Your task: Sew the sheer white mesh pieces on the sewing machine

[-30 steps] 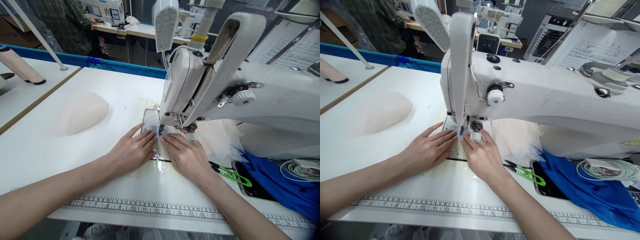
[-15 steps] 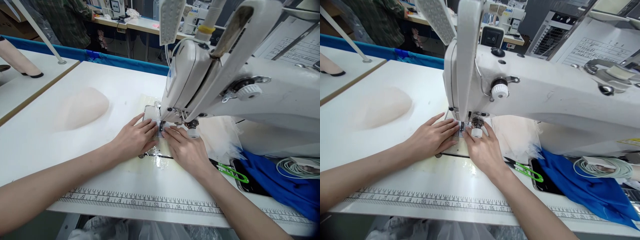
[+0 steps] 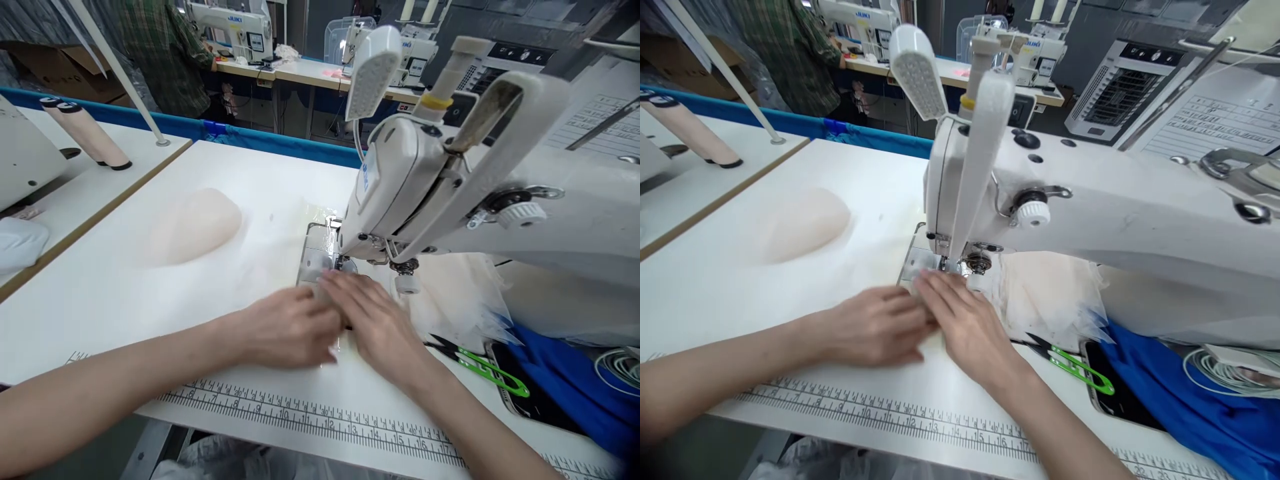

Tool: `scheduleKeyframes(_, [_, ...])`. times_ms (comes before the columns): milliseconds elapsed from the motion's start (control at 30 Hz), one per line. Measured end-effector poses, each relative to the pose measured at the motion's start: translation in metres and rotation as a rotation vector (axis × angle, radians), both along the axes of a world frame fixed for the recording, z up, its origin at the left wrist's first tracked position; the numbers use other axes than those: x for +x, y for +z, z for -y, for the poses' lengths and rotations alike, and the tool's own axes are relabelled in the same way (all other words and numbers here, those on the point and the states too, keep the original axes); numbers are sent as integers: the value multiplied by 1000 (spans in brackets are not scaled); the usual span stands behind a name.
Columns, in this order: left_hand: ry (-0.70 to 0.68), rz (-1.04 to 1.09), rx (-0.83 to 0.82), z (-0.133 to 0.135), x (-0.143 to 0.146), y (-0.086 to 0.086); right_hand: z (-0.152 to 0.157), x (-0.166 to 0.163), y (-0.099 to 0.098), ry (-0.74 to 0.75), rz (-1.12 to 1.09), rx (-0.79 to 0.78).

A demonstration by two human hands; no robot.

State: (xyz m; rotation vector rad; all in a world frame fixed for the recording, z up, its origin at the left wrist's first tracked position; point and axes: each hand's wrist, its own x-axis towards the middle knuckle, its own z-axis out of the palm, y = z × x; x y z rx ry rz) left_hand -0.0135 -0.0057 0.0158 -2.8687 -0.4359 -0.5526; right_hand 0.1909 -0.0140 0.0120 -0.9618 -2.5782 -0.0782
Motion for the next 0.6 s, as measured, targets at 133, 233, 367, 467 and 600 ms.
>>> scheduleKeyframes(133, [-109,130,33,6,-3,7,0,2,5,232,-112,-64])
scheduleKeyframes(233, [352,119,-58,-3,-7,8,1,11,11,193,-222,-111])
scheduleKeyframes(367, [589,-1,-243,-11,-10,7,3,17,14,-87,-495,-128])
scheduleKeyframes(467, [603,27,-336,-15,-12,5,4,13,19,-220,-694,-119])
scheduleKeyframes(600, [560,168,-448,-16,-6,6,19,7,15,-211,-721,-418])
